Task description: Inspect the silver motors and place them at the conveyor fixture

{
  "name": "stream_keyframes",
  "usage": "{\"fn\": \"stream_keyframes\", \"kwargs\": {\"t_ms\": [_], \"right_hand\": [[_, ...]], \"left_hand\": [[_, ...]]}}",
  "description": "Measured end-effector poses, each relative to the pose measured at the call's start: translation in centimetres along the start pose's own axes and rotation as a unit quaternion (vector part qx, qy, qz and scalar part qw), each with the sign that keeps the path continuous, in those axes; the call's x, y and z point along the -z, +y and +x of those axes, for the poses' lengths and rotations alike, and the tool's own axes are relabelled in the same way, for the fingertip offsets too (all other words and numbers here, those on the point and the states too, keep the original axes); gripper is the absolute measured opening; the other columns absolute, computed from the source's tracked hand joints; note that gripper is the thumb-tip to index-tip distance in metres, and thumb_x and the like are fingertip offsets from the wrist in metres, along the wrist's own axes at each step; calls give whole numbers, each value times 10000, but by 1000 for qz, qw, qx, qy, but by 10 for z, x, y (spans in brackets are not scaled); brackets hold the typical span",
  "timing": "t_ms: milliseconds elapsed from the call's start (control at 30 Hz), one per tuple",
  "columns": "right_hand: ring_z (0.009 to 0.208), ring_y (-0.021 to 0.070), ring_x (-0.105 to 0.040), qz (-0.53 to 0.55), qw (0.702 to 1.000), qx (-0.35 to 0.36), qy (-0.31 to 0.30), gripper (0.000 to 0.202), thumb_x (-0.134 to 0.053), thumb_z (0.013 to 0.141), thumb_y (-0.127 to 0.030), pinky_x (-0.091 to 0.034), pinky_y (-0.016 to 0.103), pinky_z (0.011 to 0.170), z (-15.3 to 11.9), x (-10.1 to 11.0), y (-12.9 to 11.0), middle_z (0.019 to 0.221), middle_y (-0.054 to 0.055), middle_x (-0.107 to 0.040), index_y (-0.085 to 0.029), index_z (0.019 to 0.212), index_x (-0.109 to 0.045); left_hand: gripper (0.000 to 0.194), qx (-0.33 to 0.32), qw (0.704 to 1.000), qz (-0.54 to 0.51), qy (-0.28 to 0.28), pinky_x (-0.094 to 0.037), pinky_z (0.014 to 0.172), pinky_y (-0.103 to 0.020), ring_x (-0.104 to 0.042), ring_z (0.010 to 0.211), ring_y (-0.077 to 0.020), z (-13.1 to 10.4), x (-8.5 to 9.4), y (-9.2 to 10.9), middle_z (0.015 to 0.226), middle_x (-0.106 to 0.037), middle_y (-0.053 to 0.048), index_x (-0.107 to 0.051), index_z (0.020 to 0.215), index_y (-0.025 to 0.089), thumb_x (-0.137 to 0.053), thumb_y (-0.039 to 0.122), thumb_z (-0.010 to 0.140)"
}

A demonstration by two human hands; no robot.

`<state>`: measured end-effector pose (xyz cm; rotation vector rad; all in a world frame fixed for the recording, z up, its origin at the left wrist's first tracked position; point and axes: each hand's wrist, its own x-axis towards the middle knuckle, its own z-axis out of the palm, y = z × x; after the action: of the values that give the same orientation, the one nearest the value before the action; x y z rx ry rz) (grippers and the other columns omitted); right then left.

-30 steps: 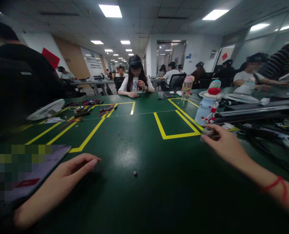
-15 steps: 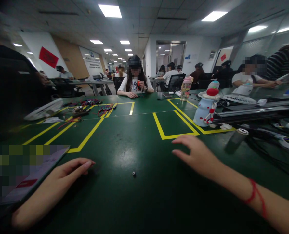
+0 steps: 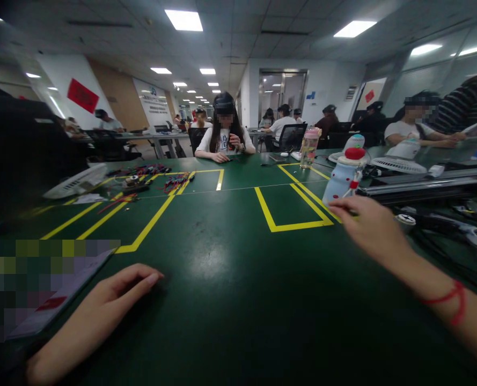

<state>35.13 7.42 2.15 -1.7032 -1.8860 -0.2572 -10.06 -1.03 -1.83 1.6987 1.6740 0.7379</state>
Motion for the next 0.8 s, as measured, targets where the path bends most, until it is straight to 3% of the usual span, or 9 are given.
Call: {"fn": "stream_keyframes", "kwargs": {"t_ms": [67, 133, 233, 500, 800], "right_hand": [[905, 225, -565, -124, 987, -105, 11, 400, -447, 886, -406, -379, 340, 722, 7, 20, 55, 1100, 145, -642, -144, 1080, -679], [749, 212, -539, -176, 961, -209, -40, 406, -486, 857, -416, -346, 343, 648, 9, 32, 100, 1044, 163, -659, -149, 1085, -690], [690, 186, -504, -164, 946, -258, -111, 414, -521, 828, -434, -335, 335, 655, 7, 36, 136, 1000, 164, -670, -155, 1071, -706], [729, 213, -516, -171, 941, -278, -93, 418, -525, 814, -431, -351, 344, 699, 9, 32, 145, 1022, 171, -663, -159, 1074, -708], [854, 239, -562, -63, 937, -331, -92, 481, -547, 785, -492, -379, 355, 762, 8, 30, 155, 1072, 146, -656, -171, 1112, -691]], "left_hand": [[345, 0, 1000, 4, -2, -469, 855, -359, -620, 944, -251, 0, -1, 0, 954, -694, -26, -672, 921, 253, -472, 529, 874], [332, 1, 1000, 7, -1, -470, 853, -353, -619, 949, -251, 0, -2, 0, 963, -697, -22, -678, 927, 260, -478, 519, 872], [314, 1, 1000, 7, 5, -475, 843, -332, -625, 949, -246, -1, -1, -1, 973, -703, -10, -683, 933, 269, -493, 509, 867], [289, 1, 1000, 3, -5, -456, 875, -345, -620, 974, -246, -2, 0, -6, 992, -694, -2, -665, 980, 281, -494, 493, 884], [319, -3, 1000, 10, -16, -430, 891, -354, -600, 990, -252, -2, 0, -5, 999, -672, -14, -637, 963, 259, -455, 513, 898]]}}
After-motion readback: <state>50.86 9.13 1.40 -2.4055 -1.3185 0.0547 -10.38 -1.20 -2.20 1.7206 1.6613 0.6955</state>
